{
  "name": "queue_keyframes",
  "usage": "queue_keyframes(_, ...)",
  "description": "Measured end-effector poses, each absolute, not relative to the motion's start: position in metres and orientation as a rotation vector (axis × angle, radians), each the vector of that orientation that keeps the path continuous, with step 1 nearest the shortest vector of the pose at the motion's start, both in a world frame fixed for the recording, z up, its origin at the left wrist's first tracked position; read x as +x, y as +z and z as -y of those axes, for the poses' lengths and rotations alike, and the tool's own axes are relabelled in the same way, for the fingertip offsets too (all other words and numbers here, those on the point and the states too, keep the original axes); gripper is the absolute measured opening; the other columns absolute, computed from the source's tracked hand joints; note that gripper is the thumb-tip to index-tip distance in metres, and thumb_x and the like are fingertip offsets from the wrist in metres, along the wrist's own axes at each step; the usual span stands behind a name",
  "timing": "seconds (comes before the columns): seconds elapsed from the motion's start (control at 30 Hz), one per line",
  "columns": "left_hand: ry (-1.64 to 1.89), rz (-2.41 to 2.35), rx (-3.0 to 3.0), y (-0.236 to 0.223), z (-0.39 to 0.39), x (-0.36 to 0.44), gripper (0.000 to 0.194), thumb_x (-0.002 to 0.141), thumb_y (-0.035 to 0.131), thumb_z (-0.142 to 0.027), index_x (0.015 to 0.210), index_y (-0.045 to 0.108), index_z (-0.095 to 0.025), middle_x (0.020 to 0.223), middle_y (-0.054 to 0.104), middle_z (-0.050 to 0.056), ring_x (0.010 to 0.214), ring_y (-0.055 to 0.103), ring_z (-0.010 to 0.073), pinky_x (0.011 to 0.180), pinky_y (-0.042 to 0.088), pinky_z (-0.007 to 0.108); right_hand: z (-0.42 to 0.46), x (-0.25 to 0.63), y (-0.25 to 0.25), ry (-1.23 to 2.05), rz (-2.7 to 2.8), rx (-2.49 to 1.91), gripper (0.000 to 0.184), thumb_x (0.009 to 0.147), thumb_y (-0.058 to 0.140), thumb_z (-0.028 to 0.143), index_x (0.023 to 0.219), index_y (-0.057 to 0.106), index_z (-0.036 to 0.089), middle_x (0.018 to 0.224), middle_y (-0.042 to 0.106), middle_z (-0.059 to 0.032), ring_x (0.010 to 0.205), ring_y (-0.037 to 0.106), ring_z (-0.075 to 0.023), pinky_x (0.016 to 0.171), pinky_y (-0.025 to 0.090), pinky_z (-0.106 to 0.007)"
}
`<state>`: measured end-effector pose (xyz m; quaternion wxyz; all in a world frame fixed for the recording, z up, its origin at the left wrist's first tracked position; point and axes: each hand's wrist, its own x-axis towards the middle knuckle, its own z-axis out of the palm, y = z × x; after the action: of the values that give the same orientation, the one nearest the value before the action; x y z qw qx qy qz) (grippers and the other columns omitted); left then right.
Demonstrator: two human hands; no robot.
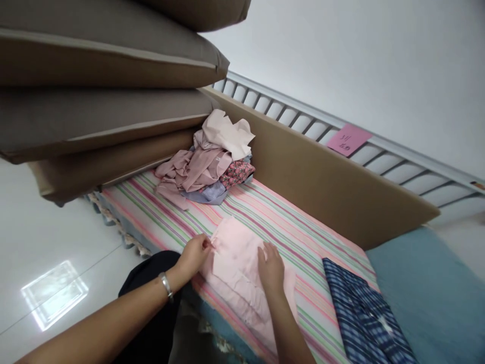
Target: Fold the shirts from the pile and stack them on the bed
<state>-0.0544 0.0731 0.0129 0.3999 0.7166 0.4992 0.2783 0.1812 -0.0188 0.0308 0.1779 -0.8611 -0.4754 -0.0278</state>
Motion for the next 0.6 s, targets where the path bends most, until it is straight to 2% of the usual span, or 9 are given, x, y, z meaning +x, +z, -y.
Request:
queue_keyframes(0.13,0.634,-1.313,1.823,0.011,-0.078,-0.05,0.005,0.072,0.056,-0.014,0.075,0.058,-0.017,0.071,0.061,0.001,0.068,0.055,0.0137,0.06,0.036,0.023,-0.04,0.148,0.045,-0.016,1.439,-2.458,0.049,0.09,0.033,0.036,0.129,0.048,0.012,0.137,0.047,-0.0136,0.132,0.033,-0.0261,0.108,0.021,-0.045)
queue_keyframes(0.27,0.63,-1.32,1.895,0.014,-0.08,-0.041,0.004,0.075,0.056,-0.019,0.079,0.057,-0.019,0.078,0.062,0.001,0.073,0.057,0.015,0.063,0.036,0.024,-0.076,0.135,0.031,0.005,1.564,-2.466,0.049,0.092,0.03,0.039,0.136,0.04,0.02,0.144,0.038,-0.0114,0.136,0.026,-0.0253,0.107,0.018,-0.049)
queue_keyframes(0.37,0.556,-1.328,1.938,0.015,-0.083,-0.041,0.007,0.079,0.051,-0.02,0.074,0.056,-0.019,0.078,0.062,0.003,0.073,0.057,0.0156,0.062,0.035,0.025,-0.086,0.133,0.01,0.026,1.651,-2.532,0.051,0.093,0.027,0.044,0.139,0.036,0.025,0.147,0.032,-0.0122,0.137,0.022,-0.026,0.107,0.017,-0.049)
queue_keyframes(0.6,0.402,-1.275,1.963,0.009,-0.088,-0.051,0.008,0.072,0.05,-0.013,0.07,0.055,-0.019,0.073,0.063,0.003,0.07,0.057,0.0166,0.059,0.032,0.025,-0.086,0.137,-0.02,-0.026,1.67,-2.571,0.053,0.093,0.023,0.048,0.141,0.032,0.028,0.148,0.029,-0.0118,0.138,0.02,-0.0267,0.108,0.014,-0.049)
